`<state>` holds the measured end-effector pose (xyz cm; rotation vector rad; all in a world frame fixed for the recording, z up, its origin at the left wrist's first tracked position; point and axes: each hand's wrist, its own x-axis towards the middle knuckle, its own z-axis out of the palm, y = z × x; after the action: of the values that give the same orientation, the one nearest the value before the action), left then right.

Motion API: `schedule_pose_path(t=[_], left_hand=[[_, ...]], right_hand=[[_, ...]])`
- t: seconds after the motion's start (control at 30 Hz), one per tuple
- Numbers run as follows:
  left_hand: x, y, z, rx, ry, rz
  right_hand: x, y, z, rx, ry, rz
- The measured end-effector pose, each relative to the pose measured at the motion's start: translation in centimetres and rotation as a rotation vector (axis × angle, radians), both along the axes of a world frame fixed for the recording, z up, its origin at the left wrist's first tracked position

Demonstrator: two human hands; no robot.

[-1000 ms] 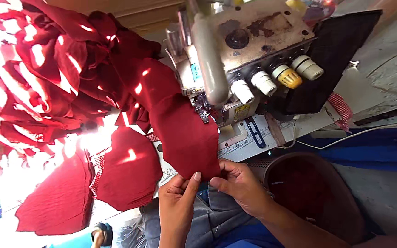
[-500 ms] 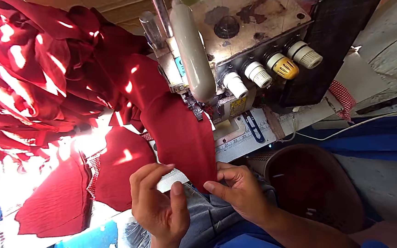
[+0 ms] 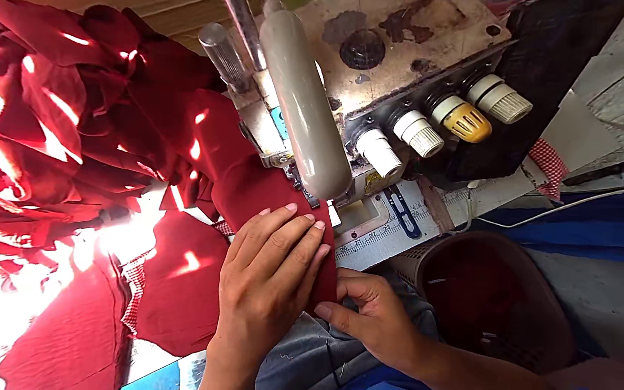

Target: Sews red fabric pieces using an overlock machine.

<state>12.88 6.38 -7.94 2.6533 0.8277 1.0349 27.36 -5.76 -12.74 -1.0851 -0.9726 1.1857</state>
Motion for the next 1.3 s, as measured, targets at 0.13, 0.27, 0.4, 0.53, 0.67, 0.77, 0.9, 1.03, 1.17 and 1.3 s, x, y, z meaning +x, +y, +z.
schedule_pose_path(t=[0.13, 0.27, 0.4, 0.53, 0.67, 0.77, 0.9, 1.03, 1.17, 1.3], left_hand=[[0.2, 0.1, -0.1, 0.015, -0.010, 0.006], [0.3, 0.1, -0.2, 0.034, -0.001, 0.009], [0.2, 0.4, 0.1, 0.048, 0.018, 0.000], [-0.1, -0.2, 0.2, 0.029, 0.032, -0.027], [-0.5, -0.7, 0.1, 0.003, 0.037, -0.011], [-0.6, -0.7, -0.1, -0.016, 0.027, -0.013], [-0.6, -0.3, 0.0, -0.016, 0.020, -0.029], [-0.6, -0.4, 0.0, -0.023, 0.016, -0.032], [-0.5, -0.5, 0.0, -0.016, 0.024, -0.020], [-0.6, -1.1, 0.0, 0.019, 0.028, 0.013]], right_hand=[[1.4, 0.8, 0.7, 0.022, 0.010, 0.022], [2.9, 2.0, 1.0, -0.002, 0.010, 0.094], [3.6, 3.2, 1.3, -0.006, 0.027, 0.133], [3.9, 3.9, 1.6, -0.025, 0.023, 0.141], [4.3, 4.5, 1.4, -0.016, 0.020, 0.153], [4.6, 4.1, 1.2, -0.014, 0.062, 0.156], [4.5, 3.5, 1.1, -0.114, 0.225, 0.133], [3.9, 2.8, 1.1, -0.082, 0.150, 0.097], [3.1, 2.3, 1.1, -0.043, 0.073, 0.004], [3.1, 1.9, 1.4, -0.019, 0.105, 0.022]])
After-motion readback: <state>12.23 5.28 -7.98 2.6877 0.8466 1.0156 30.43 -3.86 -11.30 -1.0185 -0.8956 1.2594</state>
